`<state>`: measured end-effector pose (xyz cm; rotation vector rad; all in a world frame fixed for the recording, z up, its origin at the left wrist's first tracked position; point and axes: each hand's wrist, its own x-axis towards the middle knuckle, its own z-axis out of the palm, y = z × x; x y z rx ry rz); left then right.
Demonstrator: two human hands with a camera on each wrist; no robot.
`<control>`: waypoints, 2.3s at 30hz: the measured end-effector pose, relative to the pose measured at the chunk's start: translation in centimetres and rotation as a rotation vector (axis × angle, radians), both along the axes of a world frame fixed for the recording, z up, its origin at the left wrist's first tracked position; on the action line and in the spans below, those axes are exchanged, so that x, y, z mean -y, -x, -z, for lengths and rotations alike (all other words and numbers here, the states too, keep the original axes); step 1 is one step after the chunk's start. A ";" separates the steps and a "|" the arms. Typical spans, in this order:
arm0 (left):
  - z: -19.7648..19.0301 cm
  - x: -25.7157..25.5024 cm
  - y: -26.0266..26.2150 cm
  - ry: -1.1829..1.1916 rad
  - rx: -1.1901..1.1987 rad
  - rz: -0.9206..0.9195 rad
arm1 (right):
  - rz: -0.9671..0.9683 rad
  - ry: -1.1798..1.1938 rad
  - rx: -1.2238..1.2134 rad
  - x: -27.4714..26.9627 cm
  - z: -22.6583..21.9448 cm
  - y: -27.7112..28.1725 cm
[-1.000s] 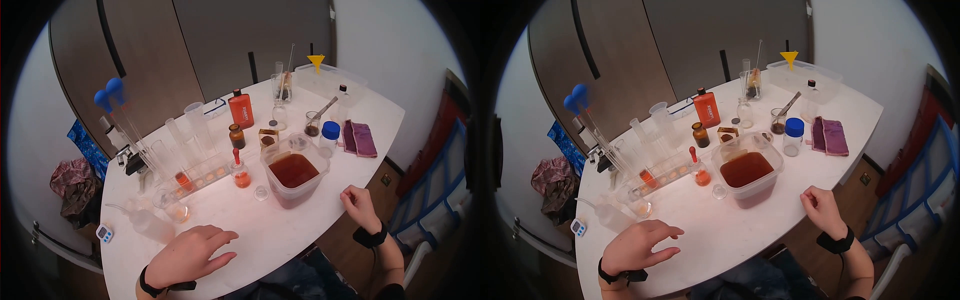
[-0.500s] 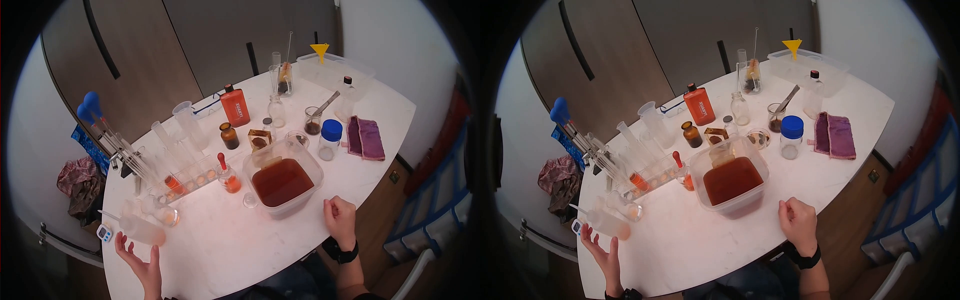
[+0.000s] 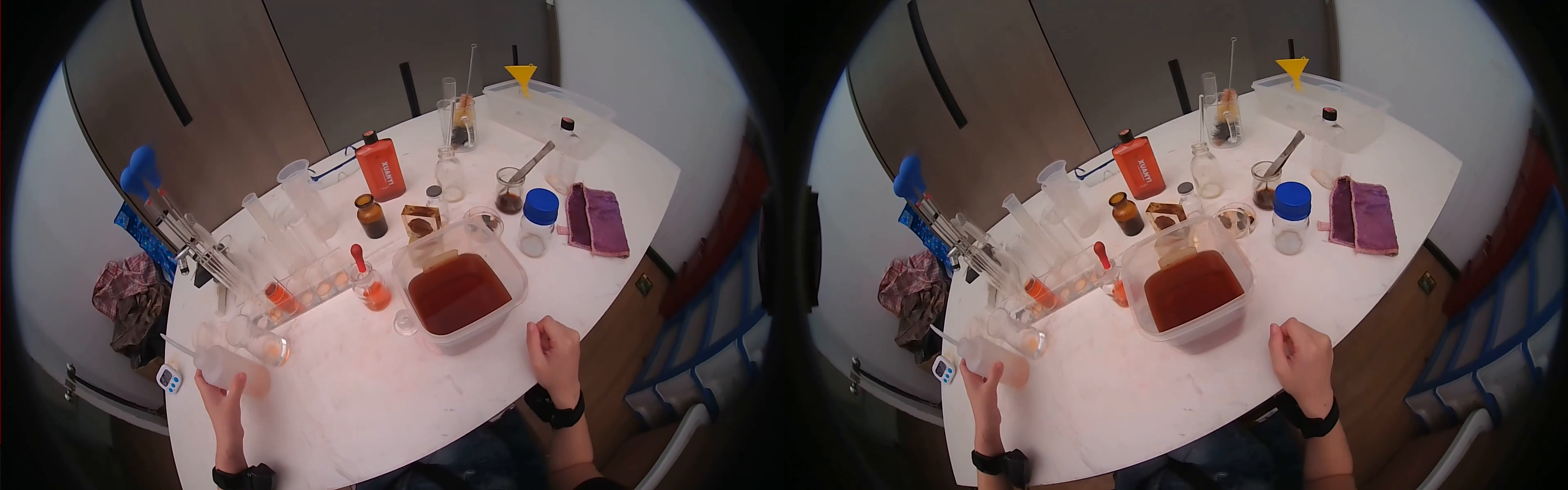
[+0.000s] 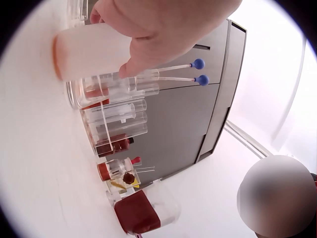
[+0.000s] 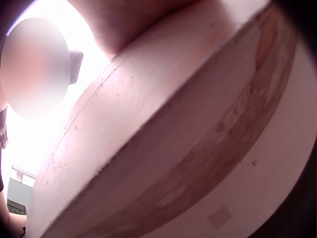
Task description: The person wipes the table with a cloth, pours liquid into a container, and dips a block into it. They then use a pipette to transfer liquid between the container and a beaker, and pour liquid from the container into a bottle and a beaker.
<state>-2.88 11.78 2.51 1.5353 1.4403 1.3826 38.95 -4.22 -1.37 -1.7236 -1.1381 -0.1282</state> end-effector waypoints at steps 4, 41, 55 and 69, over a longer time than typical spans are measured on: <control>-0.4 0.2 0.3 0.059 -0.052 0.050 | 0.009 0.011 0.025 -0.1 0.1 0.0; -1.4 1.1 -6.3 0.072 -0.180 0.654 | 0.008 0.097 0.039 -0.3 0.2 0.0; 1.7 0.7 -6.1 0.193 0.057 0.775 | -0.355 0.252 -0.241 0.4 -1.1 0.6; 1.1 0.7 -6.2 0.124 -0.033 0.754 | -0.396 0.306 -0.236 -0.5 -0.4 0.4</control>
